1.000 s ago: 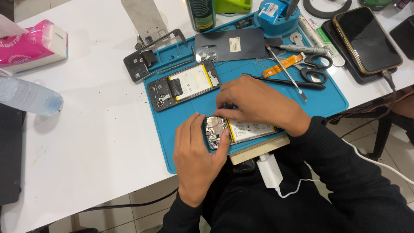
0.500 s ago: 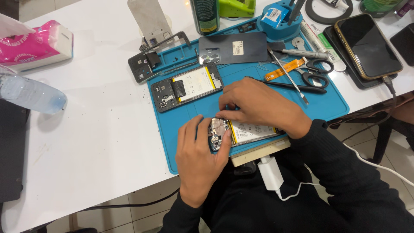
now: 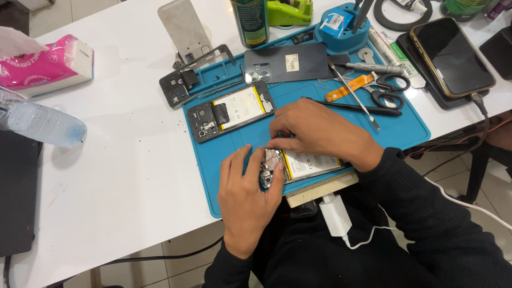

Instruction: The person repairs a disassembled smartphone on a blue repair mat, pressing the battery and frame together and aligning the midframe. They then pick up a precision screwdriver and drive screws into the phone's edge, repositioning the phone as they work.

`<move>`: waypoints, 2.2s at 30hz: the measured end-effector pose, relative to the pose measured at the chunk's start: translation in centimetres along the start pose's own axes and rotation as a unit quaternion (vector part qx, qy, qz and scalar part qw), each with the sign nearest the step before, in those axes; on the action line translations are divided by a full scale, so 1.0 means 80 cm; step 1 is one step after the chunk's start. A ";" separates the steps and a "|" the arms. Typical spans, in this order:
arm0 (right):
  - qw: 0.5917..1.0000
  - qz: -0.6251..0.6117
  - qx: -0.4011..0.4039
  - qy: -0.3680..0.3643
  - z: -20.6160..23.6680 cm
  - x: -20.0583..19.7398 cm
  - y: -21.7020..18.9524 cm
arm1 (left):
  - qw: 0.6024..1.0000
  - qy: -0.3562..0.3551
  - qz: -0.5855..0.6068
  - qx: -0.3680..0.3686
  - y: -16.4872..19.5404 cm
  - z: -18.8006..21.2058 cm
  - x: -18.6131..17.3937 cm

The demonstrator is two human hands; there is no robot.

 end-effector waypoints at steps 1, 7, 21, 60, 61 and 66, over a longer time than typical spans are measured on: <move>1.000 0.001 -0.006 0.005 0.000 -0.001 -0.001 | 1.000 -0.001 -0.002 0.001 0.000 0.000 0.001; 1.000 -0.001 0.023 -0.011 0.000 -0.001 0.003 | 1.000 -0.010 -0.008 0.014 0.001 0.000 0.002; 0.998 0.036 0.037 0.026 0.036 -0.033 0.023 | 1.000 -0.016 -0.016 0.022 0.010 -0.003 -0.006; 0.996 0.001 0.080 -0.024 0.020 -0.028 0.041 | 0.996 -0.061 -0.055 0.034 0.012 -0.012 0.005; 0.997 0.002 0.073 -0.019 0.020 -0.028 0.039 | 0.996 -0.057 -0.055 0.032 0.012 -0.012 0.004; 0.999 0.024 -0.015 0.021 0.027 -0.022 0.016 | 0.997 -0.052 -0.047 0.023 0.013 -0.012 0.002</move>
Point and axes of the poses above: each hand's wrist, its own z-axis away from the middle knuckle, its own x-axis out of the palm, y = z × x, the point moved 7 cm from there along -z, towards the middle knuckle, and after that the axes turned 8 degrees about x, right-handed, at the moved point
